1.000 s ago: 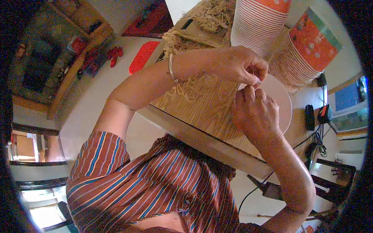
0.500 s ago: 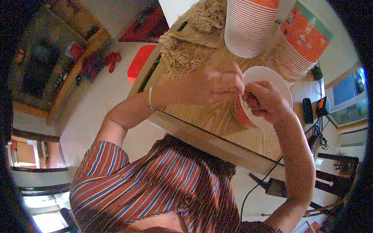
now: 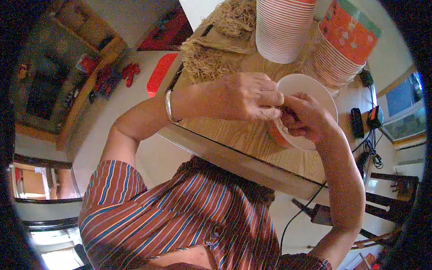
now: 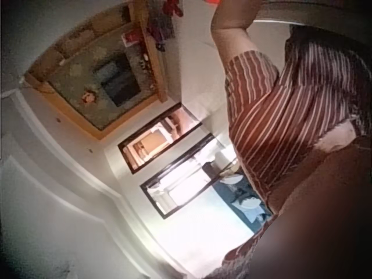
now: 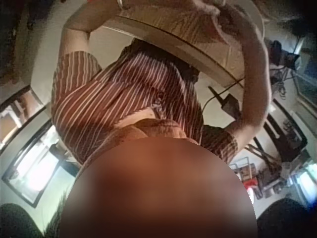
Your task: Threading string through holes in paper cups and stacking them on a table.
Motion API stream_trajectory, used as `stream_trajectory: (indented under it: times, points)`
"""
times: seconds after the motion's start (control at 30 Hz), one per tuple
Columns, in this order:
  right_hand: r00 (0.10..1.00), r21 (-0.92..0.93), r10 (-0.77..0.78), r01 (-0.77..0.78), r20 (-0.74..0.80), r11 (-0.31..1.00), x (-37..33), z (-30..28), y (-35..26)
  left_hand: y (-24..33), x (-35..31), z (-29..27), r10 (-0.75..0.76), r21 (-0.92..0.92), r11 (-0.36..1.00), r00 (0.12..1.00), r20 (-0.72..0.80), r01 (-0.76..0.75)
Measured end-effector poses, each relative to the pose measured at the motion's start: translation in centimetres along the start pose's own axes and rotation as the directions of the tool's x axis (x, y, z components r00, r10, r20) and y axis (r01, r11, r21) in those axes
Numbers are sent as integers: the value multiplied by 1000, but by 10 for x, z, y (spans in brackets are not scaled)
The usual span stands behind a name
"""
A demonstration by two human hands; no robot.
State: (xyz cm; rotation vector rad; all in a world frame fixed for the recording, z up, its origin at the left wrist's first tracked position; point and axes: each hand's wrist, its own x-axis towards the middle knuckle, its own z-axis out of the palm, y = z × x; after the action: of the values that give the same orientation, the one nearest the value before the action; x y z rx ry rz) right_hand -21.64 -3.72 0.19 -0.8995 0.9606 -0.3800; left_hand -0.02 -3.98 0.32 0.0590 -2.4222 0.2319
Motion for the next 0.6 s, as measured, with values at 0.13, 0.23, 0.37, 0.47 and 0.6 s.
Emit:
stream_trajectory:
  times: [0.13, 0.23, 0.37, 0.47, 0.6]
  points:
    - [998, -85, -8, 13, 62, 996, 1, -3, -2, -5, 2, 0, 62, -29, 998, 997, 39, -61]
    - [1000, -101, 16, -15, 8, 995, 1, -3, 0, -4, 0, -1, 45, -100, 994, 996, 78, -37]
    - [999, -79, 36, -36, 3, 996, -3, 1, -1, -1, -11, 10, -50, -190, 981, 998, -31, 44]
    - [999, -113, 48, -46, 16, 993, -3, 2, 0, 5, -18, 16, -169, -278, 949, 984, -50, 149]
    - [998, -106, 56, -57, -13, 993, -6, 7, -2, 12, -18, 20, -300, -405, 876, 953, -32, 262]
